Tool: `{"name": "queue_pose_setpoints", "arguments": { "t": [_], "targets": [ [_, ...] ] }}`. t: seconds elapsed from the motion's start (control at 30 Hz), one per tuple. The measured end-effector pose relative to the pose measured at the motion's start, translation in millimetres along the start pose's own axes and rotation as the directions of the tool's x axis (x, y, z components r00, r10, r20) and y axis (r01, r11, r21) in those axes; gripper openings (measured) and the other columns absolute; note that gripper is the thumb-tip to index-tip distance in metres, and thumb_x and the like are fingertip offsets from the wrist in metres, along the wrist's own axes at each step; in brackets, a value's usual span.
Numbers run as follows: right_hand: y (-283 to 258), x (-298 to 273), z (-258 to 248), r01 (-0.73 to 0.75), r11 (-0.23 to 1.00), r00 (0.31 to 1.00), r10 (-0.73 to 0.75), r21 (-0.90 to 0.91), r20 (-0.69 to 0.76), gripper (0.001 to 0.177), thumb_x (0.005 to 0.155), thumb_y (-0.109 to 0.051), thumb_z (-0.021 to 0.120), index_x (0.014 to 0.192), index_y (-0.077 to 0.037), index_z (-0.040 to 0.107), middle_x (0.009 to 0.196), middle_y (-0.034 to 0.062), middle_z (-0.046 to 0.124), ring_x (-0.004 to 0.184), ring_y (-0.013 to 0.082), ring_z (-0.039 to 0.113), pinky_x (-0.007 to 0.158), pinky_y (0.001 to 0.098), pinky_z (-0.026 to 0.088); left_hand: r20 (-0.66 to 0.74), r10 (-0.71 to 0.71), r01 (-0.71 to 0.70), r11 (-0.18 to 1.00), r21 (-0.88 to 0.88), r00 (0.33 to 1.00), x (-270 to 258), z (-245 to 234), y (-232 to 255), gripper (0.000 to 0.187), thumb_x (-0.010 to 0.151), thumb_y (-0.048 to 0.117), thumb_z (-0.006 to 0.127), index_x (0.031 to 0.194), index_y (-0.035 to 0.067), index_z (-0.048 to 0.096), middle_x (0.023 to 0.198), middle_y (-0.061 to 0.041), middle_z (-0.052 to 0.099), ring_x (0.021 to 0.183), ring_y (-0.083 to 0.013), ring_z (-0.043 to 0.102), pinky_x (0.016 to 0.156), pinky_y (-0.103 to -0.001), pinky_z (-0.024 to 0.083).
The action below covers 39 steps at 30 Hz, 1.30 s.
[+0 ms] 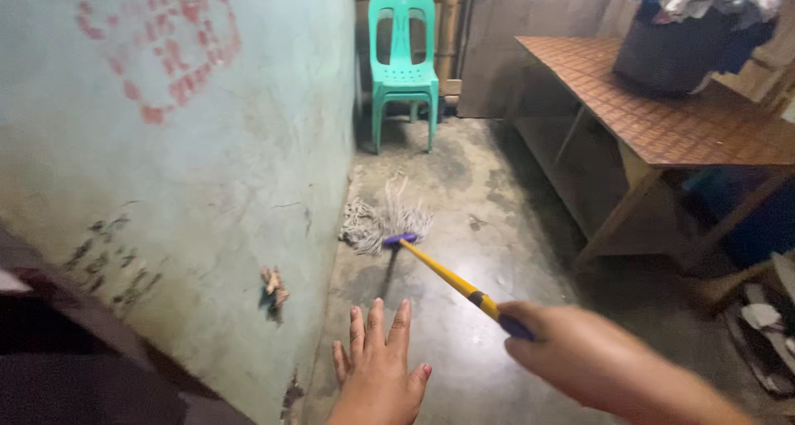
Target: The person mops the concrete floor in a room, moving the mop head back and forth around furniture and along the wall.
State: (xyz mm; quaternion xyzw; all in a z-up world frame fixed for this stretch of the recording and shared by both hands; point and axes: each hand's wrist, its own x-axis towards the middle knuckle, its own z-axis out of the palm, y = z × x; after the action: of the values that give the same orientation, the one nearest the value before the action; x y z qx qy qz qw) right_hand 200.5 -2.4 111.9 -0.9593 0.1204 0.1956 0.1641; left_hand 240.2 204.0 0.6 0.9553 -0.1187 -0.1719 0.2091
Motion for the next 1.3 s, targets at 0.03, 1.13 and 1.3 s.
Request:
{"name": "queue_pose_setpoints", "arguments": {
  "t": [0.03,1.13,1.3],
  "targets": [
    [1,-12,-19,0.011,0.996,1.000,-0.012,-0.083,-0.007,0.046,0.091,-0.042,0.065,0.134,-0.024,0.068,0.093,0.0064,0.080,0.080,0.0195,0.076,0.077,0.0354,0.058,0.002,0.008,-0.008,1.000,0.000,1.000,3,3,6,0.090,0.094,0.040,0.067,0.160,0.028,0.006,0.167,-0.013,-0.001,0.155,-0.0411,-0.011,0.119,-0.070,0.003],
    [29,70,35,-0.053,0.991,0.995,0.042,0.126,0.090,0.048,0.093,-0.037,0.065,0.138,-0.024,0.055,0.089,0.0100,0.072,0.059,0.0221,0.067,0.056,0.0371,0.059,-0.041,-0.151,0.152,0.988,0.018,0.988,-23,5,-4,0.095,0.093,0.040,0.068,0.161,0.030,0.002,0.168,-0.013,0.001,0.156,-0.0401,-0.006,0.120,-0.069,0.005],
    [18,-10,-42,-0.034,0.997,0.999,0.033,-0.066,-0.028,0.042,0.094,-0.043,0.063,0.131,-0.024,0.070,0.085,0.0043,0.078,0.076,0.0171,0.076,0.075,0.0359,0.059,-0.009,-0.063,0.063,0.998,0.010,0.998,-3,6,7,0.094,0.095,0.040,0.067,0.161,0.031,0.001,0.168,-0.013,-0.002,0.156,-0.0400,-0.009,0.120,-0.068,0.004]
  ]
}}
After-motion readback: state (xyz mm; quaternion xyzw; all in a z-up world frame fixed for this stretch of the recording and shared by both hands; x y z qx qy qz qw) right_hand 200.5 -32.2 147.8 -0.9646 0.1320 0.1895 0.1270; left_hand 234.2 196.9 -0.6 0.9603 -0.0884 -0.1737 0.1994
